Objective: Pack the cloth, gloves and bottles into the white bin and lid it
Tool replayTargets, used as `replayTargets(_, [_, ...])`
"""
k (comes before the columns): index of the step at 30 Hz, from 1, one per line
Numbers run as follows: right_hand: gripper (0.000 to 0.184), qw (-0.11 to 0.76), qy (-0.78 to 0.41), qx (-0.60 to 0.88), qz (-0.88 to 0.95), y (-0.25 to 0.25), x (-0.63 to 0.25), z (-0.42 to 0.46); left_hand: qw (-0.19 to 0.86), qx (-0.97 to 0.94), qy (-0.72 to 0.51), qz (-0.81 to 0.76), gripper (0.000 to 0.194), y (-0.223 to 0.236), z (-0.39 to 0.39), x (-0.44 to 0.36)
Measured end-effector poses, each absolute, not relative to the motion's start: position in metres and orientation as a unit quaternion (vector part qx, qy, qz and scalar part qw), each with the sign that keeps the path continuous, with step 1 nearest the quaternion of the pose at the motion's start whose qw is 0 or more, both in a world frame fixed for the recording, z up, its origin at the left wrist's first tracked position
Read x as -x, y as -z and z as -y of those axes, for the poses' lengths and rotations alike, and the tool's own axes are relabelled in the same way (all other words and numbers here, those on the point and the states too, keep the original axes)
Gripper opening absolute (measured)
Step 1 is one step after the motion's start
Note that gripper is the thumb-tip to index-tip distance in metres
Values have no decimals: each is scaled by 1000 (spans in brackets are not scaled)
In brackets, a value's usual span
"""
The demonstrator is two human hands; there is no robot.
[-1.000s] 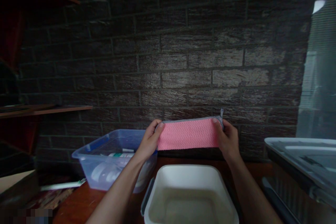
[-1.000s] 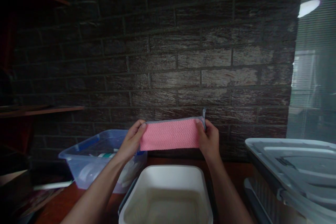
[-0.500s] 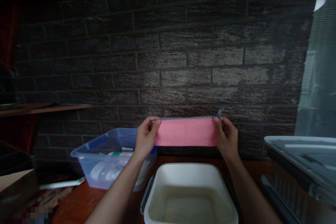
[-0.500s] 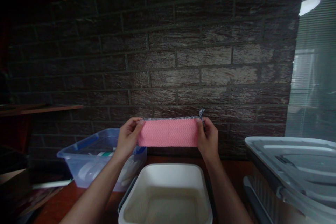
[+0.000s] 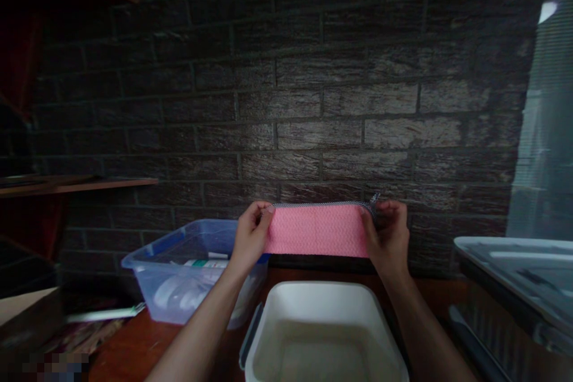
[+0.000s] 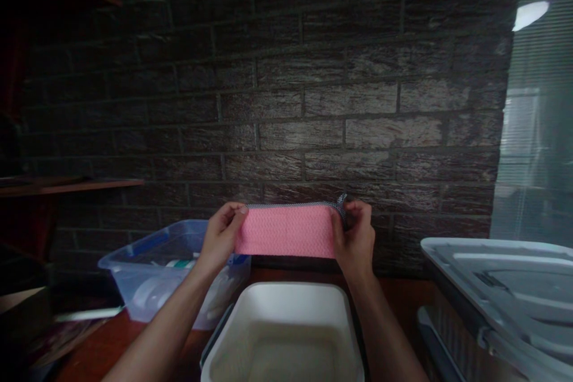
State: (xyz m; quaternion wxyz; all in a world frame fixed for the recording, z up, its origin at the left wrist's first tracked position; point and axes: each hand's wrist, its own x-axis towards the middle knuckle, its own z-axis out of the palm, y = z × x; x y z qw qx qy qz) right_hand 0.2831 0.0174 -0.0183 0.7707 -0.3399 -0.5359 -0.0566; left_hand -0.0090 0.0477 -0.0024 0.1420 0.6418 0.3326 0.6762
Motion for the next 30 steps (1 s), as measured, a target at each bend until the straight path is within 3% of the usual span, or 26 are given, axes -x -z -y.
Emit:
replayTargets(7, [18, 715, 56, 372, 590, 16, -287, -13, 144, -648, -668, -337, 21, 4, -50, 9])
replayTargets(14, [34, 728, -3, 394, 562, 20, -285, -18, 122, -637, -685, -333, 21, 4, -49, 9])
replayTargets(30, [26, 746, -105, 329, 569, 15, -289, -22, 85, -628, -689, -351, 22, 11, -51, 2])
